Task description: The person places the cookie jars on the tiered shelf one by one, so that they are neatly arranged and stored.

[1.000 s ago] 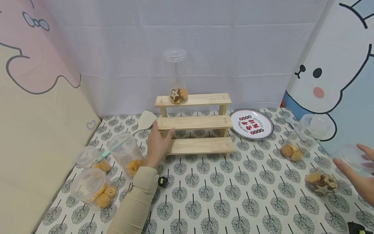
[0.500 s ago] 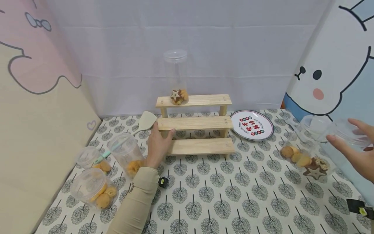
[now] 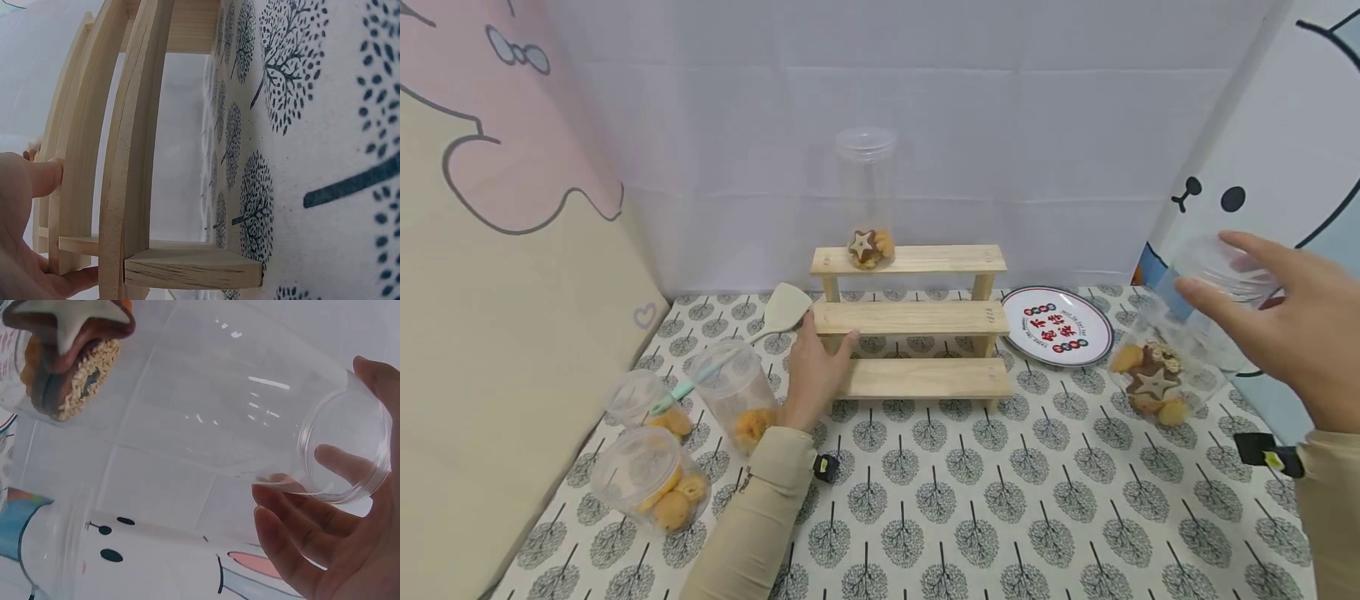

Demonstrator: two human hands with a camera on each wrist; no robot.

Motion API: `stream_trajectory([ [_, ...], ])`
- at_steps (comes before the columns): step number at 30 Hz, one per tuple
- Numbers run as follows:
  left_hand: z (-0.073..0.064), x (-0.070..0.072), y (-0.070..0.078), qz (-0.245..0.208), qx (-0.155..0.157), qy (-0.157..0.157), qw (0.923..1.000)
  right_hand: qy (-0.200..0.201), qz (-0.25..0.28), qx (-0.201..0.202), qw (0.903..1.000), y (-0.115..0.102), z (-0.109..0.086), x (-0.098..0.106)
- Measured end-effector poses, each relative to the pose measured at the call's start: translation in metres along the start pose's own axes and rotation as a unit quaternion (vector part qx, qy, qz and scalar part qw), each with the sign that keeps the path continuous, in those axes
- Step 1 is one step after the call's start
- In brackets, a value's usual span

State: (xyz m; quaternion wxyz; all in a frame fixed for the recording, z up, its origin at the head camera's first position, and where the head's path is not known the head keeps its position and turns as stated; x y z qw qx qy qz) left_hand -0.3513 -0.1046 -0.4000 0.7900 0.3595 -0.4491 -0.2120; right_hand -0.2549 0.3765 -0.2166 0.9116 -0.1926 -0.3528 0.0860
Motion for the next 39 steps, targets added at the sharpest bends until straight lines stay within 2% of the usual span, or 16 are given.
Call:
stream_trajectory([
  [9,-0.001,-0.002,-0.001,-0.008,0.013,-0.001,0.9999,-0.078,0.012,0.054,0.9954,-0.057,0.028,-0.025],
  [16,0.003,-0.002,-0.009,-0.006,0.021,0.005,0.9997,-0.107,0.068,0.054,0.9904,-0.093,0.052,-0.057],
  [23,0.004,-0.004,-0.01,-0.006,0.01,0.012,0.9999,-0.103,0.101,0.071,0.9869,-0.126,0.077,-0.079],
  [32,0.007,-0.001,-0.007,-0.008,-0.002,0.017,0.9998,-0.095,0.099,0.096,0.986,-0.173,0.102,-0.102],
  [39,0.007,0.002,-0.01,-0.014,0.003,0.024,0.9996,-0.112,0.114,0.09,0.983,-0.191,0.111,-0.131],
])
Point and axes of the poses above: each hand's wrist, its own z-axis towards the middle knuckle, its own x-axis out of the back of the hand, y = z × x, the point moved 9 cm from there along z, towards the middle knuckle, and after that the axes turned 13 degrees about y, right-handed, at the moved point
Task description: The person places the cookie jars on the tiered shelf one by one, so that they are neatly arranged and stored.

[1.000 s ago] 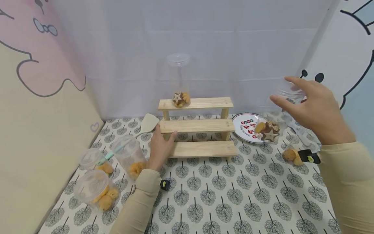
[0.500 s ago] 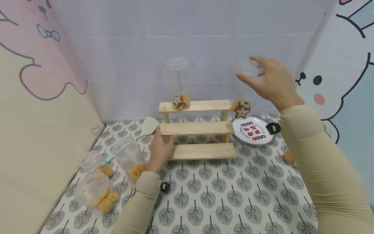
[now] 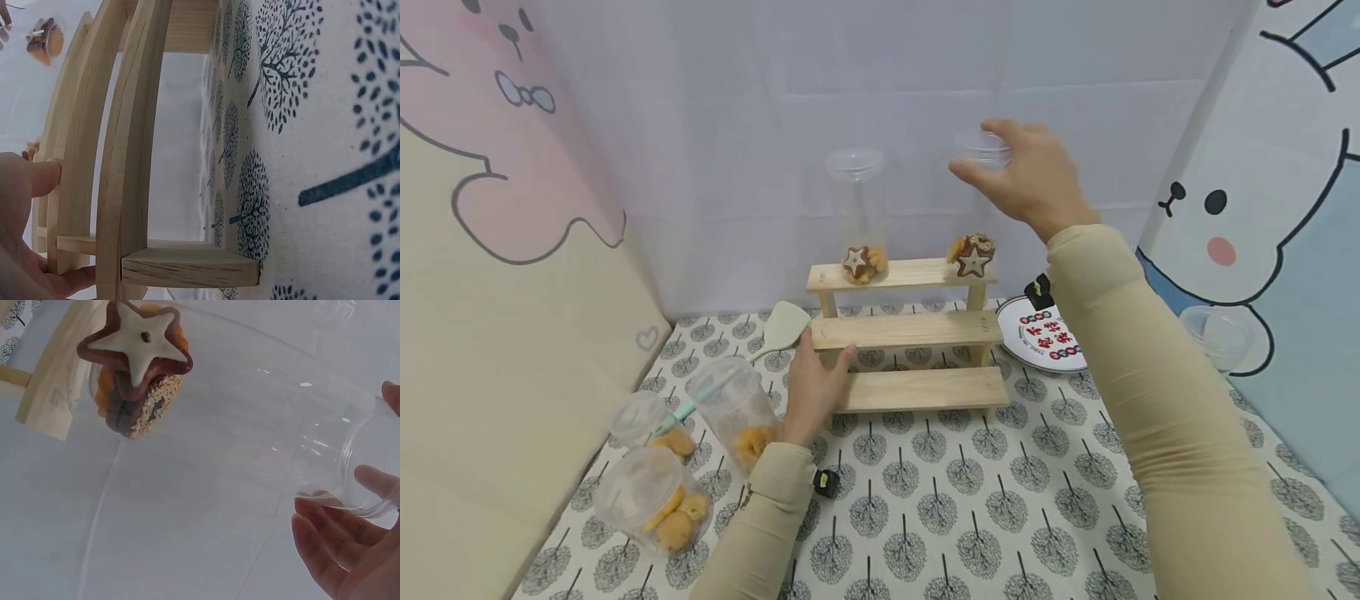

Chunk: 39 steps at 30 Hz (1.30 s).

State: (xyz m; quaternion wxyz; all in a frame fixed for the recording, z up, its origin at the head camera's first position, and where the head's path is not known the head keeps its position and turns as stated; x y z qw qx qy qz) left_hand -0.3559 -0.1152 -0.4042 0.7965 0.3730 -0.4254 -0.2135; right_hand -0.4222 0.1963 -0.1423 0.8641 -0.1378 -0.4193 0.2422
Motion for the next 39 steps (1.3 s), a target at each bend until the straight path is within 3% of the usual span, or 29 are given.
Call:
stream_trajectory([
  [8,0.001,0.001,-0.001,0.007,-0.011,0.005,0.9999,-0.01,0.015,-0.022,0.9996,-0.001,0.011,-0.024],
  [16,0.001,0.0,0.002,0.006,-0.012,0.006,0.9999,-0.027,0.014,-0.017,0.9994,-0.007,0.013,-0.04],
  [32,-0.002,-0.002,0.009,0.003,-0.014,0.002,0.9999,-0.045,0.01,-0.017,0.9988,-0.012,0.012,-0.048],
  [39,-0.001,0.001,0.011,-0.001,-0.02,0.009,0.9998,-0.074,0.013,-0.023,0.9969,-0.017,0.01,-0.047],
])
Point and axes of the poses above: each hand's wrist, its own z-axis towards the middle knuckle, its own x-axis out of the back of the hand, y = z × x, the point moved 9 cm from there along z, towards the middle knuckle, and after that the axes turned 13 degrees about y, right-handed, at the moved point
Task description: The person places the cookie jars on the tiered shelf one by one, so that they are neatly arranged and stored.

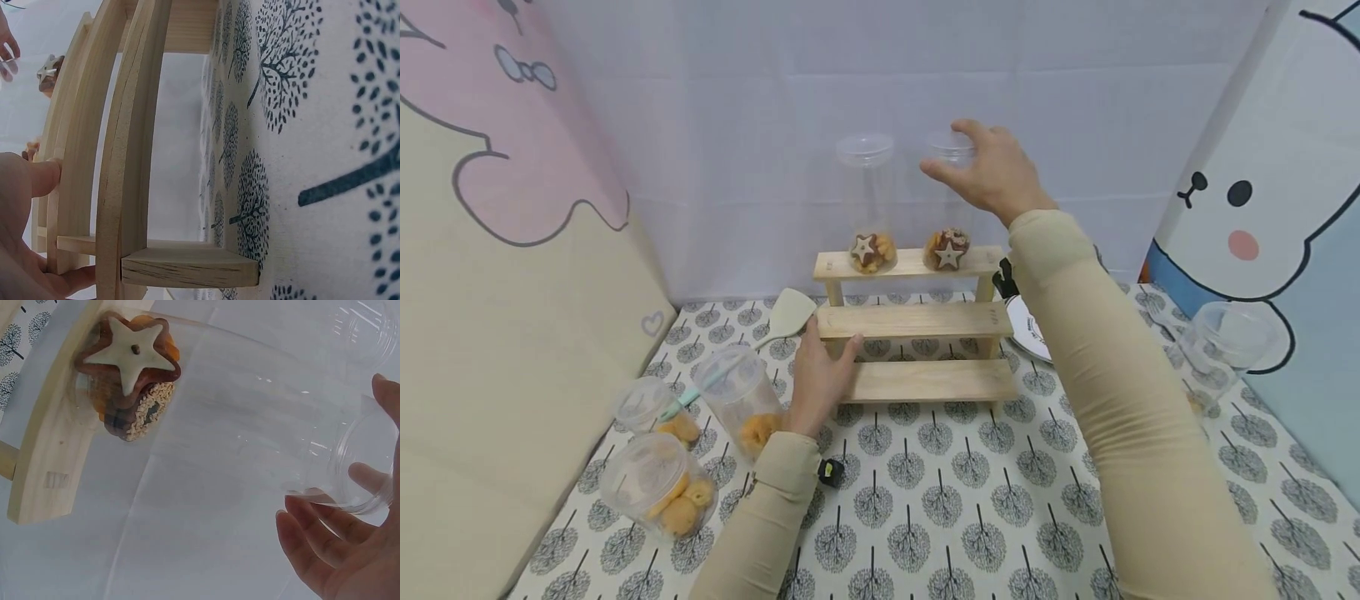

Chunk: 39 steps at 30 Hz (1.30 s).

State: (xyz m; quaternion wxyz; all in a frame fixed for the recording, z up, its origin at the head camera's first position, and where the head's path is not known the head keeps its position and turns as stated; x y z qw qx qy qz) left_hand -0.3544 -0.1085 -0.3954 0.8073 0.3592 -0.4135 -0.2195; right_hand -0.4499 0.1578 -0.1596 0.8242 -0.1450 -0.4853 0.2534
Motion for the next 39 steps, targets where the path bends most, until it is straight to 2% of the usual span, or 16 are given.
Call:
stream_trajectory([
  [7,-0.001,0.0,-0.001,-0.001,0.011,-0.008,0.9999,-0.016,-0.001,-0.009,0.9998,0.0,-0.003,-0.002],
  [12,-0.001,-0.001,-0.001,0.006,0.013,-0.014,0.9998,-0.036,0.006,0.01,0.9993,0.001,-0.004,-0.002],
  [17,0.0,-0.002,-0.002,0.008,0.015,-0.015,0.9997,-0.054,0.022,0.006,0.9983,0.01,-0.012,0.007],
  [20,-0.001,-0.003,-0.002,0.006,0.017,-0.016,0.9997,-0.069,0.013,-0.008,0.9975,0.024,-0.023,0.017],
  [25,-0.004,-0.003,-0.003,0.002,0.013,-0.016,0.9998,-0.076,-0.032,0.011,0.9966,0.052,-0.053,0.042],
  [29,-0.004,-0.004,-0.002,0.003,0.013,-0.016,0.9998,-0.069,-0.071,0.011,0.995,0.081,-0.081,0.068],
  [33,-0.003,-0.004,-0.001,0.002,0.016,-0.019,0.9997,-0.047,-0.118,0.005,0.9919,0.112,-0.104,0.09],
  [39,-0.002,-0.002,-0.001,0.004,0.02,-0.021,0.9996,0.007,-0.172,0.01,0.9851,0.151,-0.136,0.111],
])
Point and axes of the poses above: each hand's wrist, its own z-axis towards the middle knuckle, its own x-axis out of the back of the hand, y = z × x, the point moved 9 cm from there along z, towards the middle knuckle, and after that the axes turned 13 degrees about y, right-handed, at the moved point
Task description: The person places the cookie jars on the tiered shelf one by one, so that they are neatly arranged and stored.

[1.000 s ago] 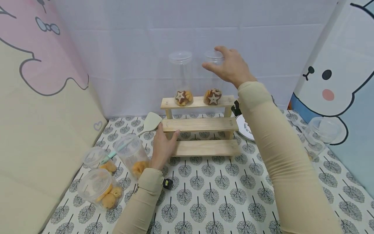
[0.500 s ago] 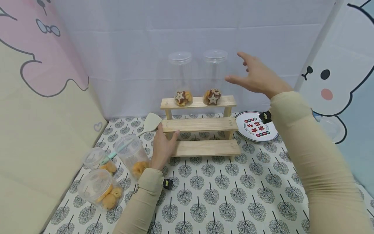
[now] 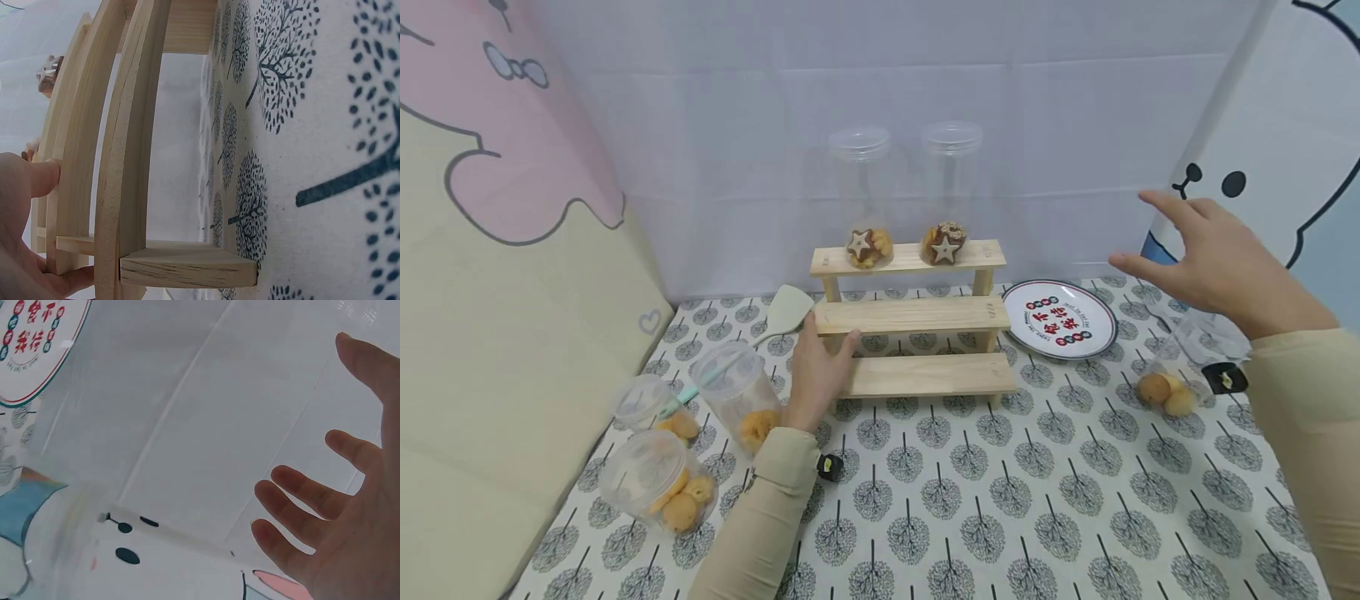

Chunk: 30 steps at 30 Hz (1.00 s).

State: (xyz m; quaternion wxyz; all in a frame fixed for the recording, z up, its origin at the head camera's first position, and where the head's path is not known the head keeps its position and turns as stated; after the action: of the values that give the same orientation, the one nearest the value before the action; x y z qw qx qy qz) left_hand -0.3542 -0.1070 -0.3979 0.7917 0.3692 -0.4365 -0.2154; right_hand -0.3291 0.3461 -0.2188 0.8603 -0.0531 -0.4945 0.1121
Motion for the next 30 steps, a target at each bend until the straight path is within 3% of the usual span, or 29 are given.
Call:
stream_trajectory([
  [8,-0.001,0.001,0.001,-0.001,0.002,-0.003,1.0,0.058,-0.047,-0.047,0.9961,0.054,-0.045,0.004],
  [15,-0.002,0.002,0.002,-0.01,0.001,-0.003,0.9999,0.088,-0.003,-0.107,0.9903,0.086,-0.079,0.001],
  [23,-0.002,0.003,0.001,-0.008,0.005,-0.003,0.9999,0.089,0.0,-0.124,0.9883,0.108,-0.098,-0.014],
  [30,-0.002,0.003,0.002,-0.006,-0.002,0.001,1.0,0.099,0.007,-0.109,0.9891,0.118,-0.103,-0.026],
])
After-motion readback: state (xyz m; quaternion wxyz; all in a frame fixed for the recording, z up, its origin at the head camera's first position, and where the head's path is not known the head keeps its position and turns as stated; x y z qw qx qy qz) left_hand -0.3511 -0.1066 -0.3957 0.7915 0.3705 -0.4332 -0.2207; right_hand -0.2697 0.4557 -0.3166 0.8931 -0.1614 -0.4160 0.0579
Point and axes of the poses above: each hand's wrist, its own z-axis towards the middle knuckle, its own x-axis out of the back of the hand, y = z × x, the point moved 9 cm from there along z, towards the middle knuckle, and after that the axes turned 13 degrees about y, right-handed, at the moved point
